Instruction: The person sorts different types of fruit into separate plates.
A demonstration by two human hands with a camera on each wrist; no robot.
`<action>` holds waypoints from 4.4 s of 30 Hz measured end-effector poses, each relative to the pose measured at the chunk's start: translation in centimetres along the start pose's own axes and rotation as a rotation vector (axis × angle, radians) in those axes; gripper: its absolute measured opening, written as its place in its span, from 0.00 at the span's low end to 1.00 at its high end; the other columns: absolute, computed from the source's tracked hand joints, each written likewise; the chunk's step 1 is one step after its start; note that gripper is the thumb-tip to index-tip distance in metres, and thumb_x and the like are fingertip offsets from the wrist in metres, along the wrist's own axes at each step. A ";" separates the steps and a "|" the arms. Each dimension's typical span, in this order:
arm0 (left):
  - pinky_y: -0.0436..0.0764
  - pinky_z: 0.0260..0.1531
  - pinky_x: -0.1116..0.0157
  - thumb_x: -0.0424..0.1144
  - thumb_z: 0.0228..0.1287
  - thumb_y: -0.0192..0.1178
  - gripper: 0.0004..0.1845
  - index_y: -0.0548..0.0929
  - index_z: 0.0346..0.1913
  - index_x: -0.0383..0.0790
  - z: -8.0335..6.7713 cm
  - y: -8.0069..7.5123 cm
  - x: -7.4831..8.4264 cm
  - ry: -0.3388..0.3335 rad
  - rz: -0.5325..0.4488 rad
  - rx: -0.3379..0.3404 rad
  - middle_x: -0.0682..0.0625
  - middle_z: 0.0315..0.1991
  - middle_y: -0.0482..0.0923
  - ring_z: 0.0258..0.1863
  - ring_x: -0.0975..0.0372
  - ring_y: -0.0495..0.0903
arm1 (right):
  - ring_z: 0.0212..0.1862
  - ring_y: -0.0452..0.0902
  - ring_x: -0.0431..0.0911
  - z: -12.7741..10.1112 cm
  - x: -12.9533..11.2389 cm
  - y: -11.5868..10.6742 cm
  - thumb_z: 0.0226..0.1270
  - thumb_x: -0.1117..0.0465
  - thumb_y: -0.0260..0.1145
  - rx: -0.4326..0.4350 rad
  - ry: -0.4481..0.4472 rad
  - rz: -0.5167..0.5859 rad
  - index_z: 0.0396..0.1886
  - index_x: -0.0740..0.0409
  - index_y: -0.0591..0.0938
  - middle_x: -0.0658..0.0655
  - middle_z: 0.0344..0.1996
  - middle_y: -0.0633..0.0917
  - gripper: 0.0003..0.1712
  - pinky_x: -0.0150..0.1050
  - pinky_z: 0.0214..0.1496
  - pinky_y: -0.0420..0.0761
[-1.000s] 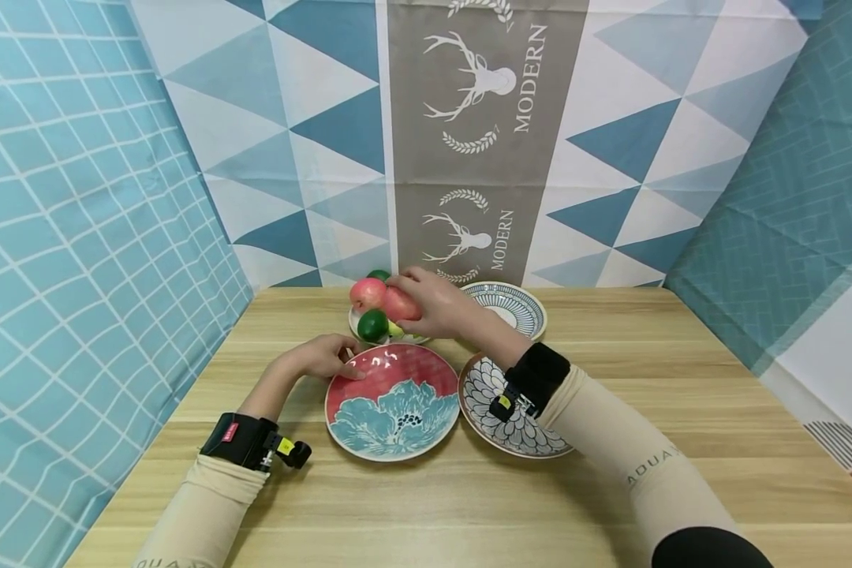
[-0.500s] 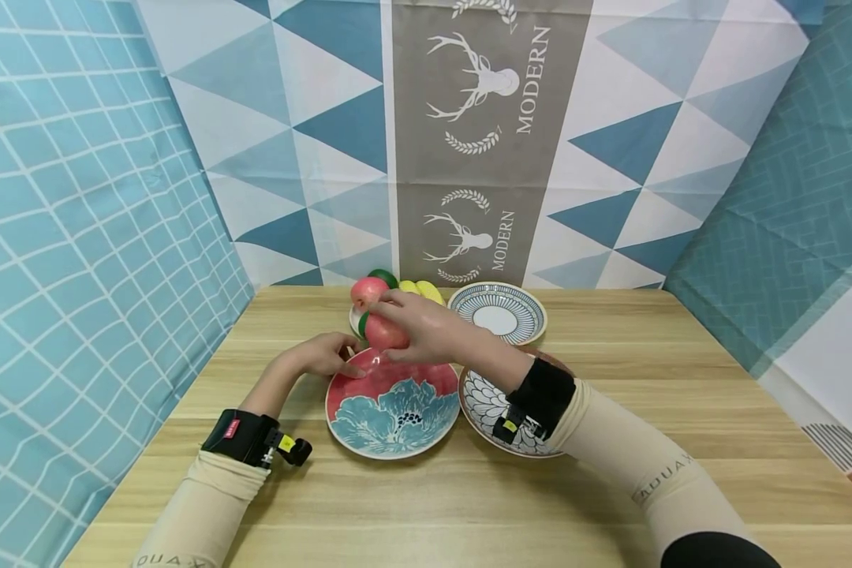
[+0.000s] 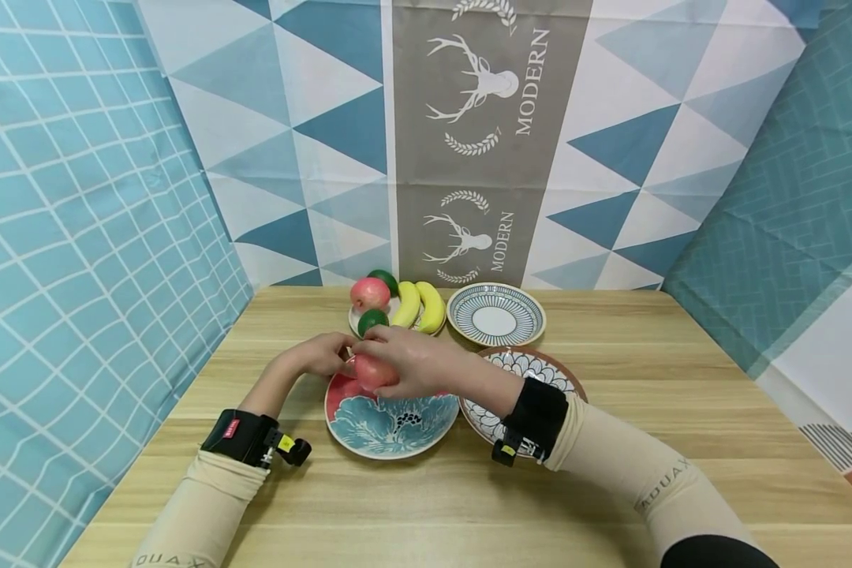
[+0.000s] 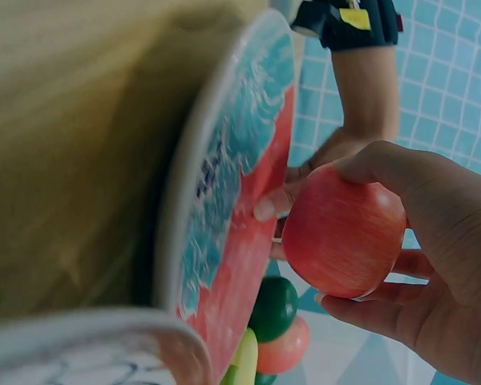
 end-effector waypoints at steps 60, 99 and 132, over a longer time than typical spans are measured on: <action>0.78 0.30 0.63 0.29 0.68 0.61 0.11 0.84 0.51 0.39 -0.2 0.1 0.1 -0.020 -0.035 -0.009 0.45 0.37 0.79 0.32 0.56 0.77 | 0.76 0.64 0.48 -0.1 -3.7 2.5 0.67 0.41 0.75 -0.136 -0.043 -0.069 0.79 0.46 0.69 0.55 0.77 0.68 0.45 0.44 0.77 0.67; 0.76 0.30 0.63 0.33 0.72 0.65 0.08 0.82 0.51 0.37 -0.1 -0.1 0.1 0.002 -0.037 -0.029 0.46 0.37 0.78 0.31 0.57 0.75 | 0.68 0.72 0.49 2.0 0.3 -2.0 0.68 0.33 0.71 0.006 0.030 -0.140 0.74 0.48 0.75 0.55 0.69 0.74 0.42 0.43 0.64 0.79; 0.77 0.31 0.64 0.38 0.68 0.70 0.12 0.84 0.51 0.38 0.6 0.3 -0.2 0.001 -0.020 -0.019 0.48 0.33 0.78 0.30 0.58 0.76 | 0.63 0.76 0.55 8.6 8.9 -1.8 0.74 0.38 0.67 -0.043 0.329 -0.181 0.77 0.53 0.72 0.61 0.65 0.76 0.40 0.47 0.62 0.80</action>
Point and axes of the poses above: each hand's wrist, its own z-axis towards the middle knuckle, its own y-axis out of the palm, x = y × z, the point moved 2 cm from there along z, towards the middle knuckle
